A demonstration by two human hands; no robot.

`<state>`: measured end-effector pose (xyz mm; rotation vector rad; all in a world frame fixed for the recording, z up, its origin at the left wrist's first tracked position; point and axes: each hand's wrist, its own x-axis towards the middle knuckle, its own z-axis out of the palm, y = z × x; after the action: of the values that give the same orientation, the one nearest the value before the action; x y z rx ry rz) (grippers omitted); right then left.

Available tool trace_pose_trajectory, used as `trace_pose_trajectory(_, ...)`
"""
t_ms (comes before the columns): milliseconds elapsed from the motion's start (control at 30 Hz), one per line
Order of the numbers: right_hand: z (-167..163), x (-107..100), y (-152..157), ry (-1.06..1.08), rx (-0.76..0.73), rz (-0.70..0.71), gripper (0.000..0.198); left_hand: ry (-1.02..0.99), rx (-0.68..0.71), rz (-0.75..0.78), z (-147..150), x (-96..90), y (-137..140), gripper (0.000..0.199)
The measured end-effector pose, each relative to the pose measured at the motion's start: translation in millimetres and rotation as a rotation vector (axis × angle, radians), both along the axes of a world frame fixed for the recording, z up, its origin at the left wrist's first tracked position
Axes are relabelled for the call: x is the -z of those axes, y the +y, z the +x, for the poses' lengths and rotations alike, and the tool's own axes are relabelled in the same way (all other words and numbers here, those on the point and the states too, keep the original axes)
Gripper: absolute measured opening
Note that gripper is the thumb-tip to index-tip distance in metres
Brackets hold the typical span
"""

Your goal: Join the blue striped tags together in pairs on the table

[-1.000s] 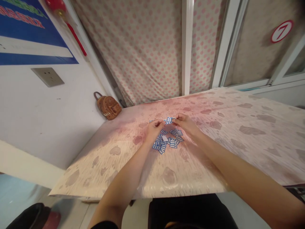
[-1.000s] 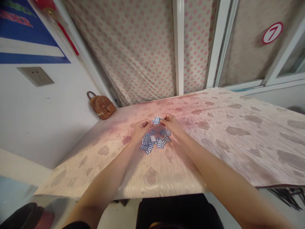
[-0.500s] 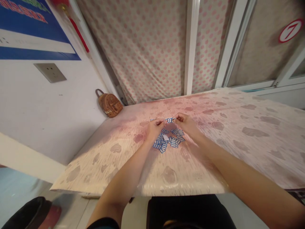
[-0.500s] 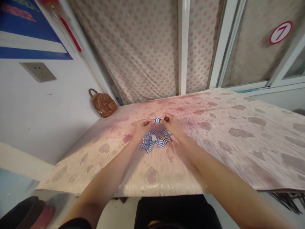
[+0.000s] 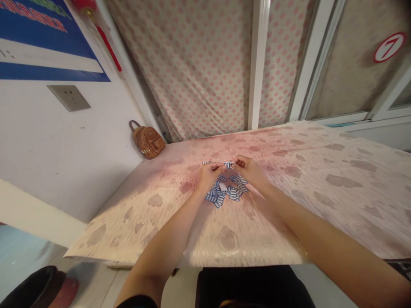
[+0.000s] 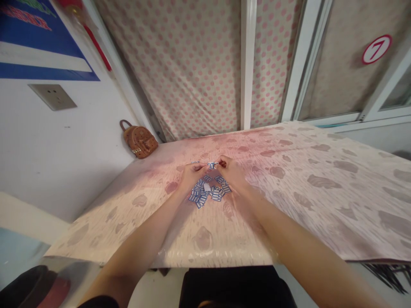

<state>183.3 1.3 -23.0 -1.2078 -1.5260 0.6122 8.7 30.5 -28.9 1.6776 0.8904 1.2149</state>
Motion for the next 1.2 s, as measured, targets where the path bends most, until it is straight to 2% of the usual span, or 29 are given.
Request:
trace_pose_trajectory(300,-3,4,1,-0.037,0.052,0.029,0.008,-0.044,-0.008,-0.032,2,-1.4,0,0.026)
trace_pose_trajectory(400,-3,2,-2,-0.143,0.075,0.121,0.039,-0.082,-0.008,-0.105,1,-5.6,1,0.027)
trace_pose_trajectory(467,-4,-1,-5,-0.236,0.049,0.173,0.052,-0.1,-0.022,-0.157,-1,-9.0,1,0.026)
trace_pose_trajectory(600,-5,-5,-8,-0.327,0.02,0.216,0.039,-0.125,-0.013,-0.205,-3,-11.6,2,0.027)
trace_pose_trajectory(767,-7,-5,-8,-0.28,0.008,0.216,0.03,-0.155,0.029,-0.237,-4,-8.0,5,0.033)
trace_pose_trajectory(867,-7,-2,-4,-0.124,0.005,0.137,0.034,-0.158,0.034,-0.242,-4,-7.2,6,0.034)
trace_pose_trajectory(967,-5,-1,0,0.043,-0.025,0.027,0.02,-0.135,0.028,-0.235,-5,-7.3,7,0.034)
trace_pose_trajectory(1100,0,0,3,0.075,-0.109,-0.038,0.015,-0.079,0.058,-0.244,-7,-5.2,7,0.035)
trace_pose_trajectory(1200,-1,3,4,0.093,-0.098,-0.046,0.014,-0.087,0.071,-0.266,-9,-2.0,10,0.038)
